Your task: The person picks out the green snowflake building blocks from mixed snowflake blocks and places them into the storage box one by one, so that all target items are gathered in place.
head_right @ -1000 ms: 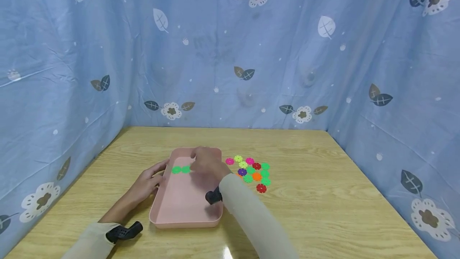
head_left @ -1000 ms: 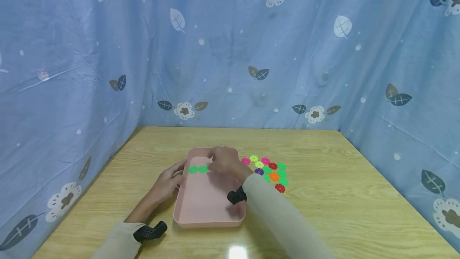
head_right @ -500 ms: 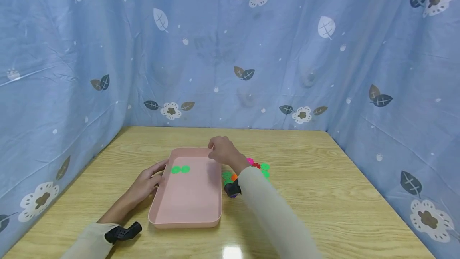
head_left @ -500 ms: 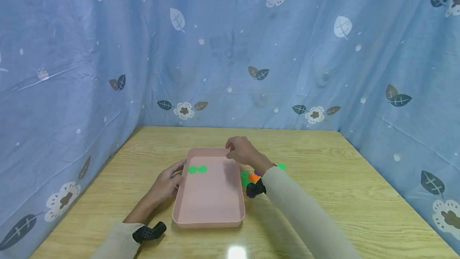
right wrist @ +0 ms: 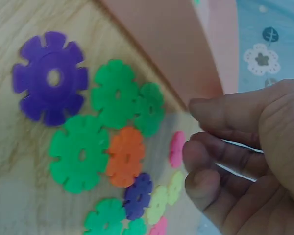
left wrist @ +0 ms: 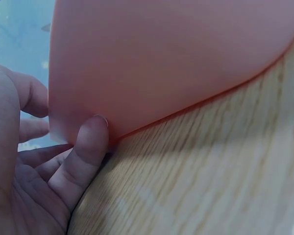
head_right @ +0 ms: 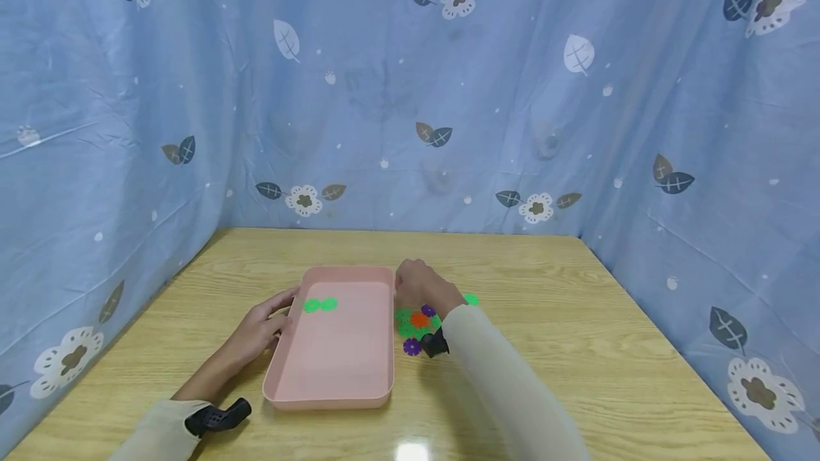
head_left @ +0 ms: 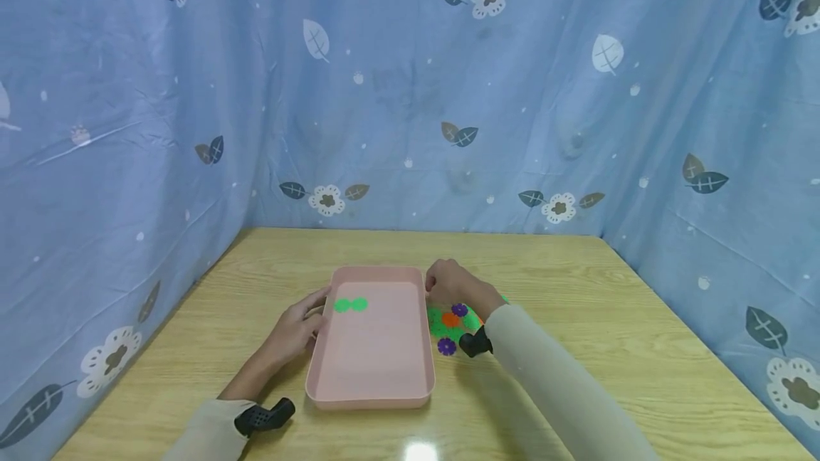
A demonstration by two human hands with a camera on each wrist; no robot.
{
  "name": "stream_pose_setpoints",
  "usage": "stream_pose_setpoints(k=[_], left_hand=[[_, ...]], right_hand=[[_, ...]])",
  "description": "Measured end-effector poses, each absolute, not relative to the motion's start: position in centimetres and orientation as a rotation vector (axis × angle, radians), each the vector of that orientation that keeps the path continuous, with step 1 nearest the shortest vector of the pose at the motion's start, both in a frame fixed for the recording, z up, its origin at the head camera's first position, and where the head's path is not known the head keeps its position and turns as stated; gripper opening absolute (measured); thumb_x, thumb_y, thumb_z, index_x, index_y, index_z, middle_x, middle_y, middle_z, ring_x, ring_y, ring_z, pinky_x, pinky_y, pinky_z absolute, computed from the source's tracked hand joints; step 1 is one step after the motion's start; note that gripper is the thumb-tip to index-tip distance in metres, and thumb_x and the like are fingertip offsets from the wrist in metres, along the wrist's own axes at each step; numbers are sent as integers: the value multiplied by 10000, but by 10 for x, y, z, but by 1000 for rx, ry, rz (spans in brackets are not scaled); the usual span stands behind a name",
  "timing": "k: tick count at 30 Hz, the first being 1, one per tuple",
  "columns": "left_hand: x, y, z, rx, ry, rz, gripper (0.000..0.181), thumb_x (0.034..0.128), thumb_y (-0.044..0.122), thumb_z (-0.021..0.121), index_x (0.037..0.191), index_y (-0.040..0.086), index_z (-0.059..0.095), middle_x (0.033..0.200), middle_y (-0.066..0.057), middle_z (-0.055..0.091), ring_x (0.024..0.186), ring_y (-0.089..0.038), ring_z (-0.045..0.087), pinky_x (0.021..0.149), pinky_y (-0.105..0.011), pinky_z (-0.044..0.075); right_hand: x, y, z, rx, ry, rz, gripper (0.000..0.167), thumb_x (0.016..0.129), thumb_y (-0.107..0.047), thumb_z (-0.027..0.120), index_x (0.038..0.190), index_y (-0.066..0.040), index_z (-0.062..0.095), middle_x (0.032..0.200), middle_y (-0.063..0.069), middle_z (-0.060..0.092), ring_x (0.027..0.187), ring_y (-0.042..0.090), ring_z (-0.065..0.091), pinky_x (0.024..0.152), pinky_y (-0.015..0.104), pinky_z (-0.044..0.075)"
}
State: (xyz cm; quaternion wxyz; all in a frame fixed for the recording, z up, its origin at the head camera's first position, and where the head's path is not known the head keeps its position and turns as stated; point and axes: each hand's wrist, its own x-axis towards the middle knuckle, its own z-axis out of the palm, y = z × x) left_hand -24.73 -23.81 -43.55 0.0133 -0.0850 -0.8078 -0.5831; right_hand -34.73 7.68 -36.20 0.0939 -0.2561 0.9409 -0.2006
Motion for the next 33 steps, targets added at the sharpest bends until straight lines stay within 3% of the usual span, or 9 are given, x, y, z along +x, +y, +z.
stream_pose_setpoints(k=[3,5,8,11,13,22,26,33], left_hand=[[-247,-238,-435,-263,-2518,-1807,629,978,58,456,1591,66,312,1541,-265,399,939,-278,682,657,-363,603],[-247,-238,-435,-259,-2523,-1794,631,974,58,461,1588,66,320,1538,-262,407,955,-277,677,662,-358,599],[-247,-238,-434,-260,-2520,-1786,633,968,53,461,1586,61,325,1535,-262,413,964,-277,675,668,-354,596],[-247,-238,-433,-277,-2517,-1788,629,972,51,448,1587,50,315,1537,-271,404,945,-274,678,665,-358,599],[-247,-238,-433,-275,-2510,-1798,626,975,50,447,1587,50,316,1535,-270,405,934,-268,681,661,-362,602],[-248,-240,-437,-274,-2514,-1771,619,979,44,447,1585,48,320,1524,-272,419,998,-292,671,693,-350,598],[-248,-240,-437,-272,-2508,-1803,628,973,41,446,1587,49,314,1534,-271,407,945,-282,676,680,-355,599],[-248,-240,-436,-280,-2508,-1821,638,968,39,442,1590,42,298,1538,-275,397,872,-265,675,654,-360,597]], right_hand=[[-347,79,-369,-806,2766,-530,453,913,-110,661,532,-165,422,481,-54,251,472,122,141,456,275,175],[-346,79,-372,-810,2771,-484,451,906,-131,685,524,-166,448,476,-57,278,460,120,176,448,269,198],[-345,79,-375,-777,2787,-446,287,860,-108,736,611,-155,601,564,-67,449,489,108,356,475,259,343],[-345,77,-376,-741,2796,-433,91,841,-138,800,774,-147,739,733,-46,630,618,140,560,599,304,514],[-345,77,-377,-737,2798,-427,50,841,-148,813,823,-142,767,800,-29,679,676,163,611,662,335,558],[-345,74,-381,-757,2804,-398,74,892,-134,756,824,-146,782,831,-30,696,694,151,608,687,336,556],[-345,74,-382,-765,2797,-400,79,887,-149,753,818,-167,787,828,-43,703,689,150,608,662,324,539],[-345,73,-383,-789,2816,-385,160,888,-21,667,831,-139,758,838,-19,678,720,169,598,695,366,556]])
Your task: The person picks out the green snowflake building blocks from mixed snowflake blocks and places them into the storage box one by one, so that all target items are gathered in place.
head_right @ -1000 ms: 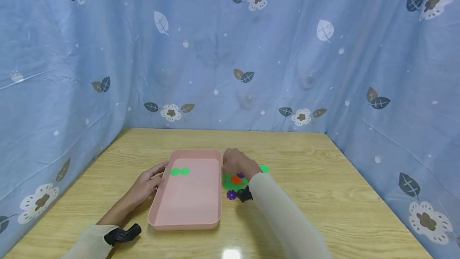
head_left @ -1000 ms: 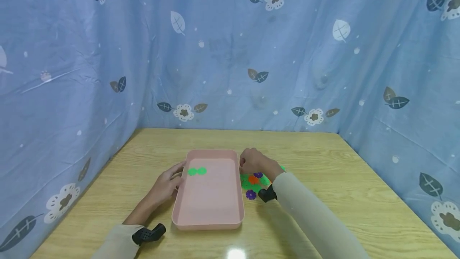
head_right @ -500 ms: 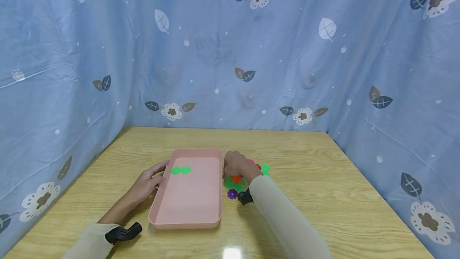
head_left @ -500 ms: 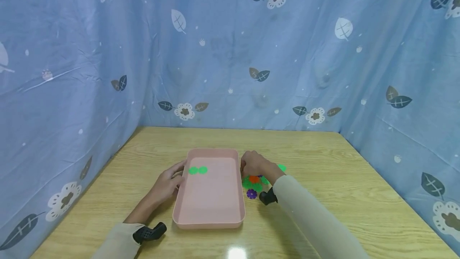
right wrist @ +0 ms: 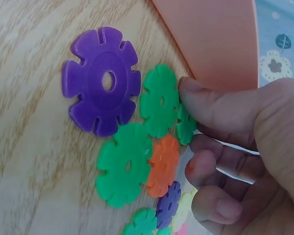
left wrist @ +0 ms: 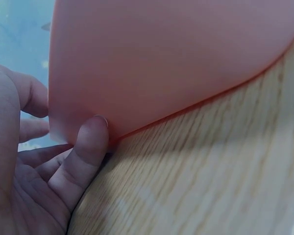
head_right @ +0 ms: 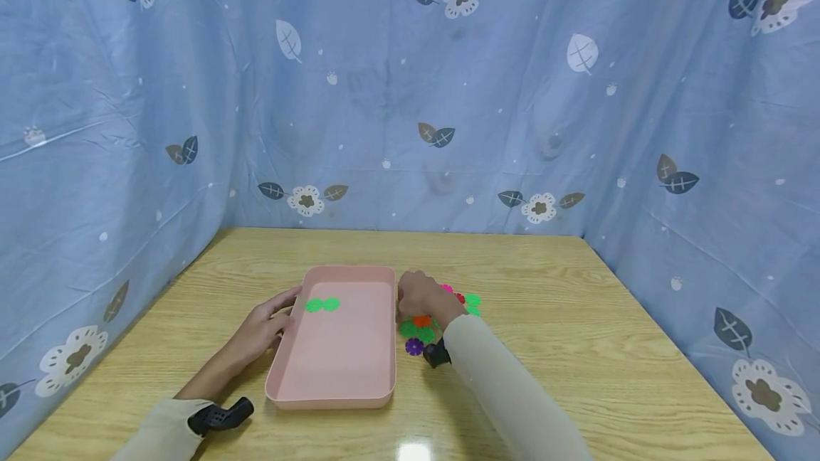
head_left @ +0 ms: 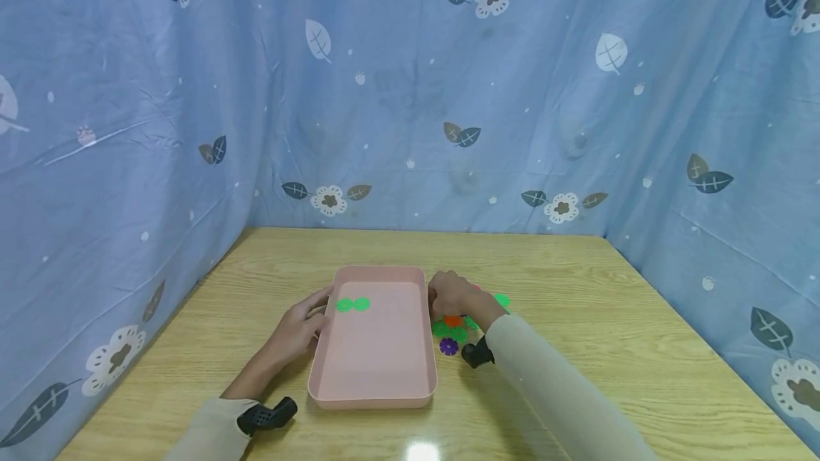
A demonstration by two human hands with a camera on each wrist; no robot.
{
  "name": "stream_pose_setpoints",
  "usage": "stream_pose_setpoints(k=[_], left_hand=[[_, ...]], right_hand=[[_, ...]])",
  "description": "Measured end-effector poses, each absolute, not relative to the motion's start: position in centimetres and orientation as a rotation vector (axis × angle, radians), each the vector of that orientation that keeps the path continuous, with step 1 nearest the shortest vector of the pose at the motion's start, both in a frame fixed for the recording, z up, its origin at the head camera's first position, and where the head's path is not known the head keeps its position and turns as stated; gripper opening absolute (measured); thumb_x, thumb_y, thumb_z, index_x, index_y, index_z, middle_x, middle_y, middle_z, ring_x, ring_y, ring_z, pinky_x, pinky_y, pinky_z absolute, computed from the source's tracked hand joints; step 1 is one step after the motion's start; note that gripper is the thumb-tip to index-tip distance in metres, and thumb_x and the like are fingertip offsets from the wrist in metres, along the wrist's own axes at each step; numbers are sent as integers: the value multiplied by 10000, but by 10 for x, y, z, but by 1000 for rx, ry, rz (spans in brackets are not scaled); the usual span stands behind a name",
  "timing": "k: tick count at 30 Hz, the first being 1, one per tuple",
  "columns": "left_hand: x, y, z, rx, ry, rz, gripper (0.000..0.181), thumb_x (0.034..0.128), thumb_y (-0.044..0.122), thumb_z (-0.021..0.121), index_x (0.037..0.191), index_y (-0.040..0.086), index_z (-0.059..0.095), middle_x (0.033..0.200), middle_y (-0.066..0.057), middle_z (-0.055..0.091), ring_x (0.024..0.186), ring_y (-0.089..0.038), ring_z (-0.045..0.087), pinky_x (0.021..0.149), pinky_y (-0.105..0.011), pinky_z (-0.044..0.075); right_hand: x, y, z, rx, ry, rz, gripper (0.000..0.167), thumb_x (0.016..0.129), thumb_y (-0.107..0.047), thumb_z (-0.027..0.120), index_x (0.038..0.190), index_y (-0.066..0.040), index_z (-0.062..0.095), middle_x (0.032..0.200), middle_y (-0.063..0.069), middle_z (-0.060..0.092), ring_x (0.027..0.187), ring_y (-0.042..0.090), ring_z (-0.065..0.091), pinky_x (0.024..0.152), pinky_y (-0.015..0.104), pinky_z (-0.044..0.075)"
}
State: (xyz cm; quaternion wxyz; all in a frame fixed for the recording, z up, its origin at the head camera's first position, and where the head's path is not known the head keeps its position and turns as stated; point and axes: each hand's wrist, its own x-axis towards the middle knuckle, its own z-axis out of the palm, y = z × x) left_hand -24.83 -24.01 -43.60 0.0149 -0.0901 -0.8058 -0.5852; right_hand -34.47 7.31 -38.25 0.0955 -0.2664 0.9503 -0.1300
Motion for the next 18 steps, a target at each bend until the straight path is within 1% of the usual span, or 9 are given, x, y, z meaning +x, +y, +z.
stream_pose_setpoints(k=[3,5,8,10,12,15,18], left_hand=[[-248,-240,-437,-265,-2518,-1804,633,971,45,447,1589,50,308,1536,-270,405,905,-270,676,661,-360,598],[-248,-240,-437,-259,-2525,-1793,629,975,50,448,1589,52,310,1537,-269,405,937,-271,676,667,-359,599],[-248,-240,-436,-256,-2531,-1784,622,981,52,448,1588,55,314,1538,-267,405,967,-274,677,669,-359,600],[-248,-240,-436,-259,-2527,-1788,622,979,48,446,1587,56,315,1539,-267,403,962,-277,680,663,-361,601],[-248,-240,-435,-257,-2525,-1789,625,975,44,446,1586,59,319,1538,-263,406,946,-277,682,655,-363,601],[-248,-241,-435,-260,-2527,-1781,630,970,43,442,1587,57,317,1537,-267,406,928,-274,682,652,-361,600],[-248,-241,-435,-254,-2531,-1770,628,972,48,445,1587,60,320,1534,-264,412,936,-268,679,663,-354,599]], right_hand=[[-345,72,-385,-798,2813,-396,138,882,-23,696,818,-132,753,810,-20,673,707,167,596,694,368,556],[-344,71,-386,-801,2805,-399,119,869,-55,746,789,-142,745,765,-30,659,680,156,575,676,348,531],[-344,71,-387,-809,2805,-415,167,841,-64,790,738,-157,696,716,-40,618,644,145,522,640,325,477],[-344,71,-386,-813,2805,-430,228,852,-4,744,709,-153,649,687,-25,577,608,145,437,615,321,425],[-345,71,-386,-823,2808,-446,255,859,53,688,713,-149,636,697,-19,563,598,138,389,612,315,407],[-346,71,-384,-841,2813,-467,285,861,115,598,756,-140,667,736,-22,574,590,136,359,625,307,409],[-347,72,-381,-846,2819,-492,311,863,122,568,762,-158,659,709,-39,533,559,126,355,611,299,404]])
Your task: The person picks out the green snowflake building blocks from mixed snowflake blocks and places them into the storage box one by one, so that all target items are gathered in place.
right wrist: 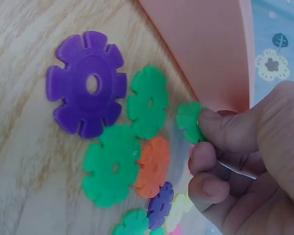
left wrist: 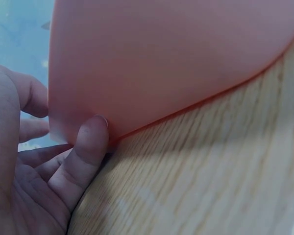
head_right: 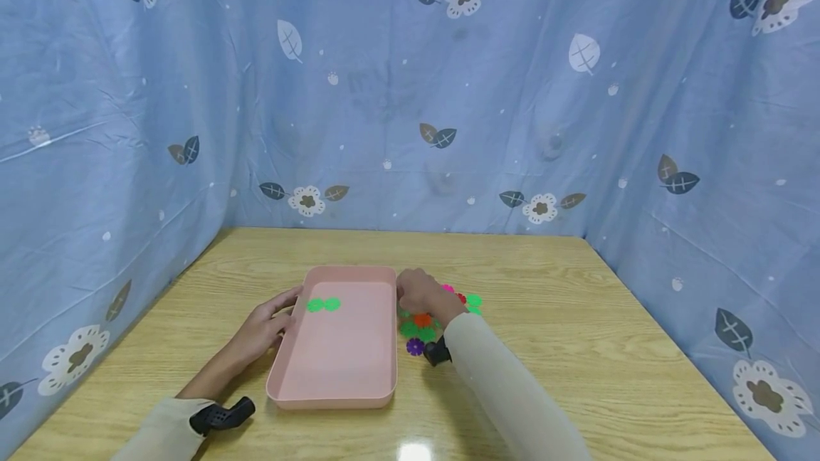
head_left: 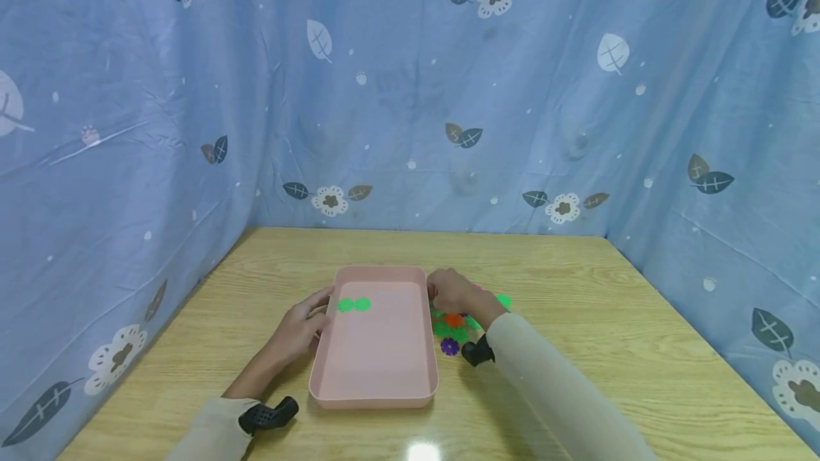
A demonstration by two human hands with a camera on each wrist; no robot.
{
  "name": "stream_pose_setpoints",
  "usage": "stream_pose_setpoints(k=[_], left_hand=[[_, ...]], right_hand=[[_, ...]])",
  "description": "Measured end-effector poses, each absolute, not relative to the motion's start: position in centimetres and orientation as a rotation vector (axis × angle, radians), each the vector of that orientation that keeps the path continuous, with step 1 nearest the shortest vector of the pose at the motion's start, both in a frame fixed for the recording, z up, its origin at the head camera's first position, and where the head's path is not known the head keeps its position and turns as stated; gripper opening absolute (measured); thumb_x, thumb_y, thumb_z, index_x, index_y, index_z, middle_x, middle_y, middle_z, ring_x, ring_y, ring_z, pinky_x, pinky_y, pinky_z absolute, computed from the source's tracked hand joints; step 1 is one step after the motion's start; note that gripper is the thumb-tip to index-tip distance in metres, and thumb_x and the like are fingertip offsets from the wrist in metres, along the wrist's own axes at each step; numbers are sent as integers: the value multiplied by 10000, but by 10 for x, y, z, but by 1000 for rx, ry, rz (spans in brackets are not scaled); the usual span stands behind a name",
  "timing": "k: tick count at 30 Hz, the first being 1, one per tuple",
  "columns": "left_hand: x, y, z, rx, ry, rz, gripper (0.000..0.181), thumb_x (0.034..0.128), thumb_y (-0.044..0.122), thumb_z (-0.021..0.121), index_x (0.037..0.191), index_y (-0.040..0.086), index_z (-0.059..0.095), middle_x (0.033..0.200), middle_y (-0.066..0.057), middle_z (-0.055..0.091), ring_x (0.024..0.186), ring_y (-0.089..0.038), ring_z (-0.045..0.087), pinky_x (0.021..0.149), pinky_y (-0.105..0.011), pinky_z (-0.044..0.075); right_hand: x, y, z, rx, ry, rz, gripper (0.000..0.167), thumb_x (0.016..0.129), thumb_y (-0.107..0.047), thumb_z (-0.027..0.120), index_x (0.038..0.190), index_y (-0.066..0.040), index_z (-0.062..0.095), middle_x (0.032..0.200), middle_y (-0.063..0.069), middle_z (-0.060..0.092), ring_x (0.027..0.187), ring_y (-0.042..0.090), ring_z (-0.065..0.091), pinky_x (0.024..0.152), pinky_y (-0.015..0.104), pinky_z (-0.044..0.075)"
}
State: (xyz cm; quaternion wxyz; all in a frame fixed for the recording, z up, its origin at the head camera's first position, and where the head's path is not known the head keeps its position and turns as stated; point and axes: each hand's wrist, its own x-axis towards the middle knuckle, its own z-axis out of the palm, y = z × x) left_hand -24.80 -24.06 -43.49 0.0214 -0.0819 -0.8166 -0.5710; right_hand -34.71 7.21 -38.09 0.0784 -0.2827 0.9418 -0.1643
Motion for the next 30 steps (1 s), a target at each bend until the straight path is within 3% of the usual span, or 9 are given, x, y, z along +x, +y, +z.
stream_pose_setpoints(k=[4,7,12,17,23,30], left_hand=[[-248,-240,-436,-252,-2531,-1773,628,971,56,448,1587,67,324,1532,-258,416,938,-269,678,666,-356,599],[-249,-241,-437,-267,-2527,-1777,628,972,53,446,1587,60,318,1531,-266,413,933,-268,679,663,-356,599],[-248,-242,-436,-294,-2518,-1795,624,980,45,438,1589,46,302,1536,-279,396,927,-273,683,658,-358,600],[-248,-242,-435,-297,-2515,-1797,626,977,48,441,1588,43,305,1535,-283,396,908,-263,685,643,-358,599],[-248,-242,-434,-287,-2514,-1792,626,975,44,449,1586,45,314,1530,-287,402,880,-254,690,628,-363,598],[-248,-241,-435,-269,-2509,-1817,625,974,42,443,1587,59,319,1533,-269,408,918,-266,687,641,-366,602]], right_hand=[[-347,73,-377,-809,2820,-535,288,864,127,527,798,-134,629,766,10,531,547,139,350,635,316,417],[-345,73,-373,-769,2822,-559,244,873,113,533,892,-101,649,908,48,593,562,144,408,666,324,456],[-346,73,-369,-748,2827,-562,179,893,61,547,903,-85,650,887,60,598,558,152,413,602,310,429],[-349,74,-365,-780,2871,-512,170,883,50,535,885,-83,640,874,57,575,654,176,405,634,318,411],[-350,74,-357,-786,2902,-515,169,885,55,515,900,-75,621,847,57,561,646,179,398,649,333,428],[-352,70,-353,-803,2939,-559,235,849,71,512,983,-51,663,931,48,622,780,217,514,741,362,508]])
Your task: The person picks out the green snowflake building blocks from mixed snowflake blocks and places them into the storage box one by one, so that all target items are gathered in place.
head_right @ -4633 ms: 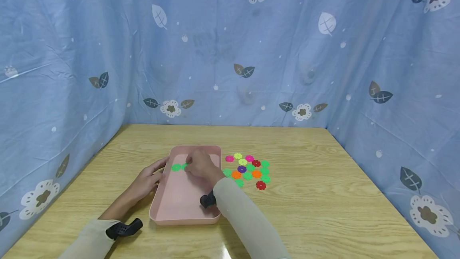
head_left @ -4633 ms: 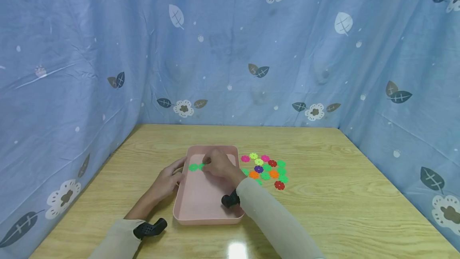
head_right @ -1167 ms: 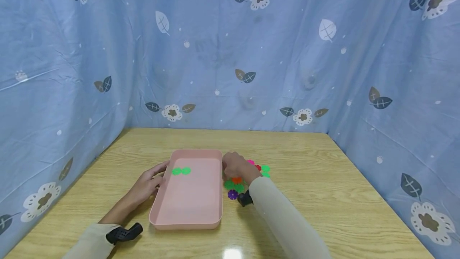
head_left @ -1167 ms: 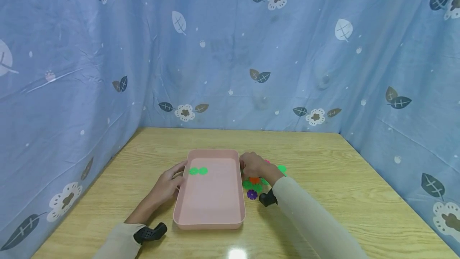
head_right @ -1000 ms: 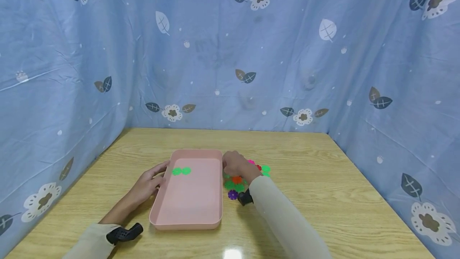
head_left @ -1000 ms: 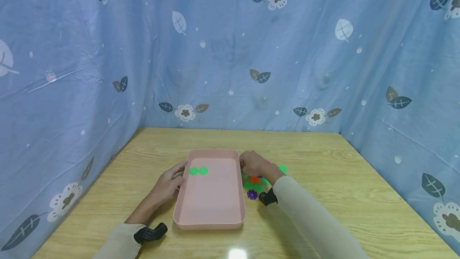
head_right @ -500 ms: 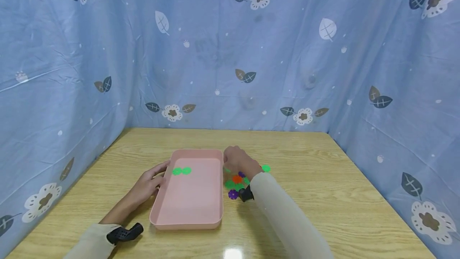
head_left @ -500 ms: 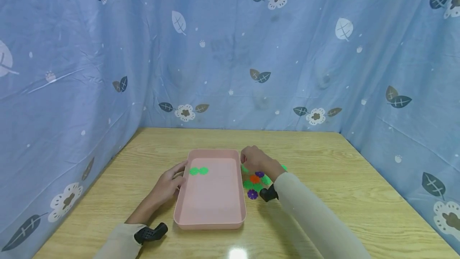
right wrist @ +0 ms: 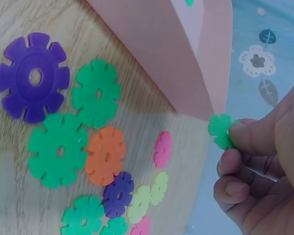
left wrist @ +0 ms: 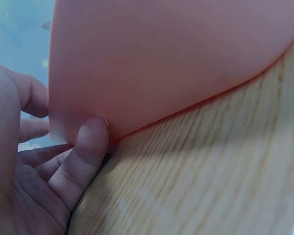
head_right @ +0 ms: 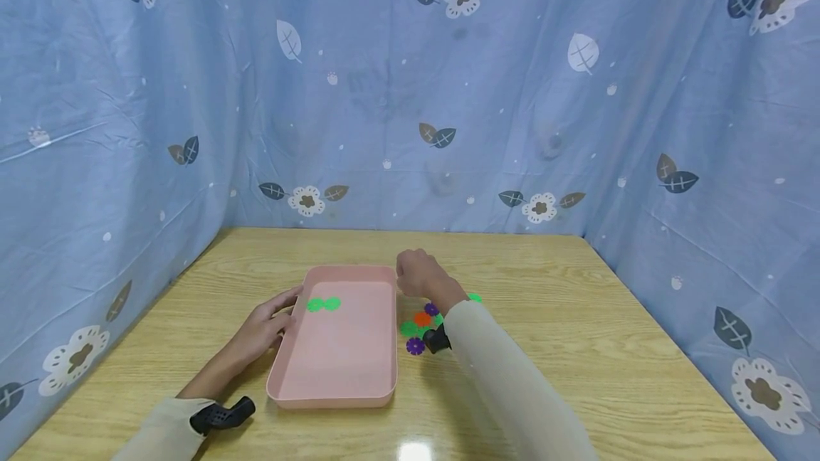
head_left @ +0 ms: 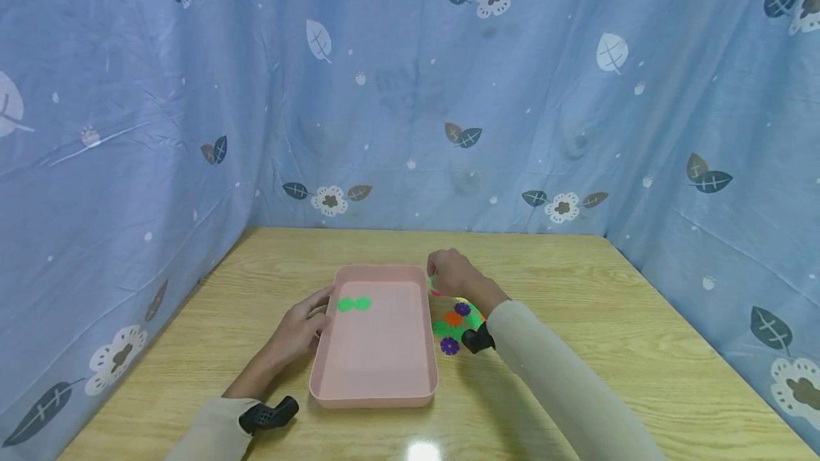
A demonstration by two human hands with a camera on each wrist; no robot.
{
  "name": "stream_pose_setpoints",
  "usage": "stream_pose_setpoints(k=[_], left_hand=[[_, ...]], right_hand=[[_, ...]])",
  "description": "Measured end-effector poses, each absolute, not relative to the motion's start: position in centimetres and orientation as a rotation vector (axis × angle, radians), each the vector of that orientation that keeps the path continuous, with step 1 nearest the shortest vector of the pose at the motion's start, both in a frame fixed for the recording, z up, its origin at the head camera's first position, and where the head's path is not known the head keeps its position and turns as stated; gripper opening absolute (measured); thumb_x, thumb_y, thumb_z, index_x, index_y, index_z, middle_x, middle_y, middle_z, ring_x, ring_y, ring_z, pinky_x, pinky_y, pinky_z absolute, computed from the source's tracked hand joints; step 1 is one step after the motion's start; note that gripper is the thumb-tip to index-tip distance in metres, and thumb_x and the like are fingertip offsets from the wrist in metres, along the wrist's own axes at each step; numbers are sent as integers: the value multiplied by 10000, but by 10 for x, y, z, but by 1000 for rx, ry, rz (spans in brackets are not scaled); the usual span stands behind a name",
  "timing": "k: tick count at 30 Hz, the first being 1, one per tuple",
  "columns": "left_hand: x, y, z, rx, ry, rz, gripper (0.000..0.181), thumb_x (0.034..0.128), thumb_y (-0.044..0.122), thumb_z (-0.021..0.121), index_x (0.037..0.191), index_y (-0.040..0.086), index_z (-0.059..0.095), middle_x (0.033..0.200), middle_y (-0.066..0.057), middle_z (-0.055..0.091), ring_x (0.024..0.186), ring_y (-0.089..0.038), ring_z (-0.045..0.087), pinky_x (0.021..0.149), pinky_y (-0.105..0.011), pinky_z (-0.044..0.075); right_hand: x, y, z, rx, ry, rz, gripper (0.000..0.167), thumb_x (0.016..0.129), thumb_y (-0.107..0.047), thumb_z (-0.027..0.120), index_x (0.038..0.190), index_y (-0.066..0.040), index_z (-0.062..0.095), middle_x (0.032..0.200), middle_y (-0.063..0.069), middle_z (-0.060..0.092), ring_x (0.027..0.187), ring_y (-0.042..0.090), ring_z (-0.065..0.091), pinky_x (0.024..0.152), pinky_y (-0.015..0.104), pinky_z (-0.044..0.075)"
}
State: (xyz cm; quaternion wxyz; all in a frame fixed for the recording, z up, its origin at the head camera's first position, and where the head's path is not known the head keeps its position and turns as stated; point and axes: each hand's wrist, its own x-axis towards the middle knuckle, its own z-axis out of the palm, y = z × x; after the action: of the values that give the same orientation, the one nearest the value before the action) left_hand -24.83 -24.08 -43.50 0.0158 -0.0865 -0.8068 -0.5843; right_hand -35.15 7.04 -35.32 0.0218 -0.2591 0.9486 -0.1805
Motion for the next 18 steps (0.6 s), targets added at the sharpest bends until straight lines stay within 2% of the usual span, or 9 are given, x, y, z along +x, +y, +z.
stream_pose_setpoints(k=[7,12,18], left_hand=[[-248,-241,-435,-282,-2515,-1815,624,983,49,437,1592,52,302,1533,-281,401,836,-253,691,600,-365,596],[-246,-242,-433,-302,-2511,-1811,625,987,59,448,1592,38,292,1540,-295,384,843,-264,684,584,-360,585],[-248,-242,-436,-302,-2505,-1821,625,985,53,447,1590,34,293,1534,-297,390,846,-264,689,584,-359,588]], right_hand=[[-350,65,-352,-840,2943,-606,217,882,61,515,997,-43,666,945,51,638,831,226,520,764,364,508],[-347,58,-352,-852,2931,-660,218,880,56,497,998,-26,661,900,50,637,745,208,570,754,357,511],[-347,48,-357,-882,2918,-725,178,873,57,509,926,-57,636,855,42,597,788,214,492,736,341,457]])
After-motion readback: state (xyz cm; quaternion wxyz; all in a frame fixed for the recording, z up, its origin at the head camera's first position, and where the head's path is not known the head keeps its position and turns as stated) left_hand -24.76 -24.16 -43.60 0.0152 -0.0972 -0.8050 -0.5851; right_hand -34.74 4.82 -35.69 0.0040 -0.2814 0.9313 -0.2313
